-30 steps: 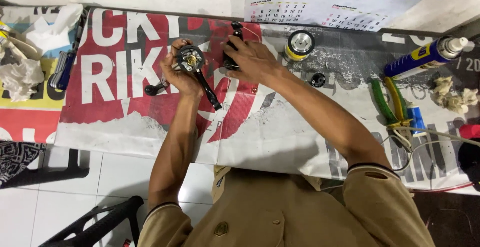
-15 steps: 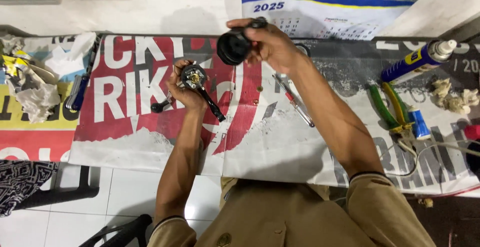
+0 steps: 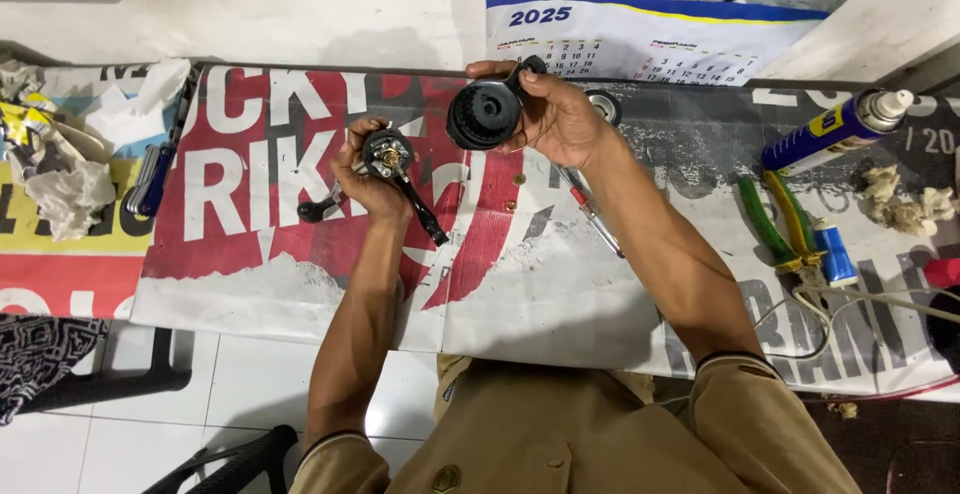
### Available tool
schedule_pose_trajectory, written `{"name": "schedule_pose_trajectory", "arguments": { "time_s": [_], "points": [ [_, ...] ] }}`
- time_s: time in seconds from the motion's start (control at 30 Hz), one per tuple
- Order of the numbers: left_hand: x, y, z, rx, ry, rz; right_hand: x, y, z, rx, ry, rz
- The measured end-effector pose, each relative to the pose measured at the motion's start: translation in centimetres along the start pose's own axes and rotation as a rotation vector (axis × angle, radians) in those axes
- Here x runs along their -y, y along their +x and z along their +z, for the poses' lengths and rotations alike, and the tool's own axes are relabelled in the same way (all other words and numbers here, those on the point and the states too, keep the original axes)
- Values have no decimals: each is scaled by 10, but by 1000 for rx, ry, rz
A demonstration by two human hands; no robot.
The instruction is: The person disassembles a fishing reel by removing the side plate and spool. They then use a screwdriver to adjust internal components and apply lubricant from a spray can to the mechanism before reassembling the parts.
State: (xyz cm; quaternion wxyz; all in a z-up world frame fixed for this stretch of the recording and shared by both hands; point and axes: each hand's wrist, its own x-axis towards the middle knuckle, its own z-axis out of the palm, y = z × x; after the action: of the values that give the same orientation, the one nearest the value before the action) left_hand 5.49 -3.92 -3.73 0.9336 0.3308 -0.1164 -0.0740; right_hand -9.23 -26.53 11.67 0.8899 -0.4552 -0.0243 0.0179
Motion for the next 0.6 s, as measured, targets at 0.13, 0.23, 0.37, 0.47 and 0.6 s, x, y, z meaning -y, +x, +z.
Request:
{"name": "schedule_pose_trajectory", "arguments": {
  "time_s": [0.13, 0.23, 0.37, 0.47, 0.6],
  "points": [
    [1, 2, -7, -1, 3, 1, -1, 12, -13, 33, -109, -10],
    [5, 6, -13, 25, -26, 4, 8, 18, -11, 130, -515, -86],
    [7, 9, -18, 42, -29, 15, 3, 21, 10, 160, -1161, -180],
    [7, 6, -13, 33, -5, 18, -20, 25, 19, 165, -1487, -207],
    [8, 4, -6, 31, 1, 47, -86, 43, -19, 158, -1757, -583]
  ]
}}
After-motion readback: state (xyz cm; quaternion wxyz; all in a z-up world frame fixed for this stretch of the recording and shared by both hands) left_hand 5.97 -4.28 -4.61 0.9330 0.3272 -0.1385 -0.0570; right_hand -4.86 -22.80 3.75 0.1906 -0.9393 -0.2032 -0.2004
